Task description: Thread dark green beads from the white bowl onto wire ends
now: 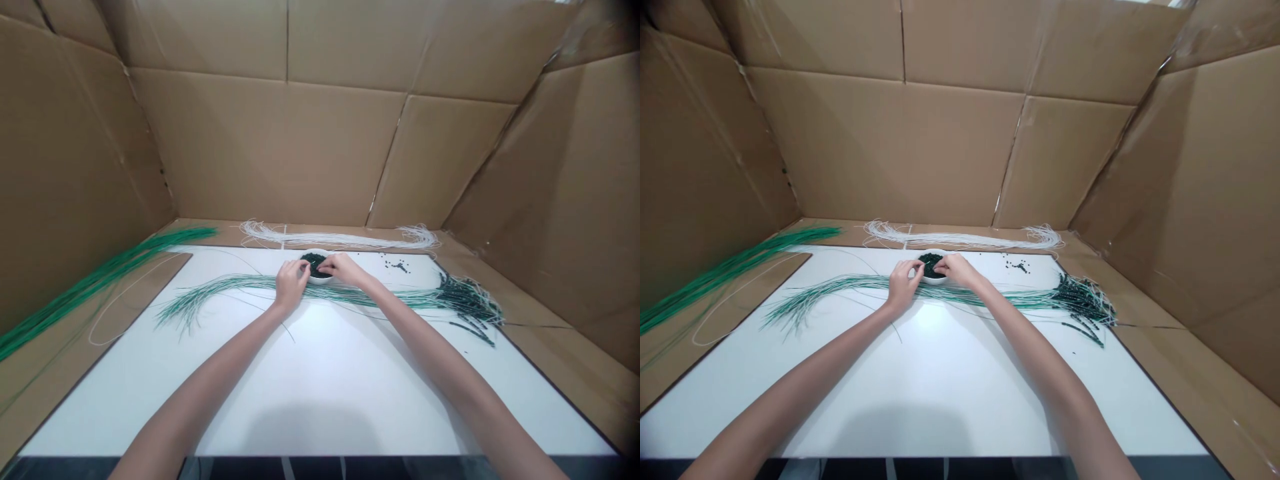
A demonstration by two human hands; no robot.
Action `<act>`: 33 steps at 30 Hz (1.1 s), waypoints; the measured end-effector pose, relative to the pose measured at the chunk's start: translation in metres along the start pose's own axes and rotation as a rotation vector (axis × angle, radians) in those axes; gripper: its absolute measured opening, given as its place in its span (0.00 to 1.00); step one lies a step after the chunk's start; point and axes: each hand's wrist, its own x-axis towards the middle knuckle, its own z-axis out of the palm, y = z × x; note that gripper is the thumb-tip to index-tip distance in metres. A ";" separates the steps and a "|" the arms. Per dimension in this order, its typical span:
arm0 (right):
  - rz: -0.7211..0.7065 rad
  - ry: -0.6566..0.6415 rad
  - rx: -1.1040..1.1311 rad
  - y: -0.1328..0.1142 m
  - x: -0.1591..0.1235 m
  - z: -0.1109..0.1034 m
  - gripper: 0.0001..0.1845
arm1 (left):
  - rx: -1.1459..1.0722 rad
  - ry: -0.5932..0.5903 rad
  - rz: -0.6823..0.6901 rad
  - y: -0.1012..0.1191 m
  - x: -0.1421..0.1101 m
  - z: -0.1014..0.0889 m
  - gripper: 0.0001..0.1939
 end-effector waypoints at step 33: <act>0.033 0.185 0.376 0.002 -0.015 0.013 0.13 | -0.083 -0.097 0.071 0.001 0.000 0.000 0.07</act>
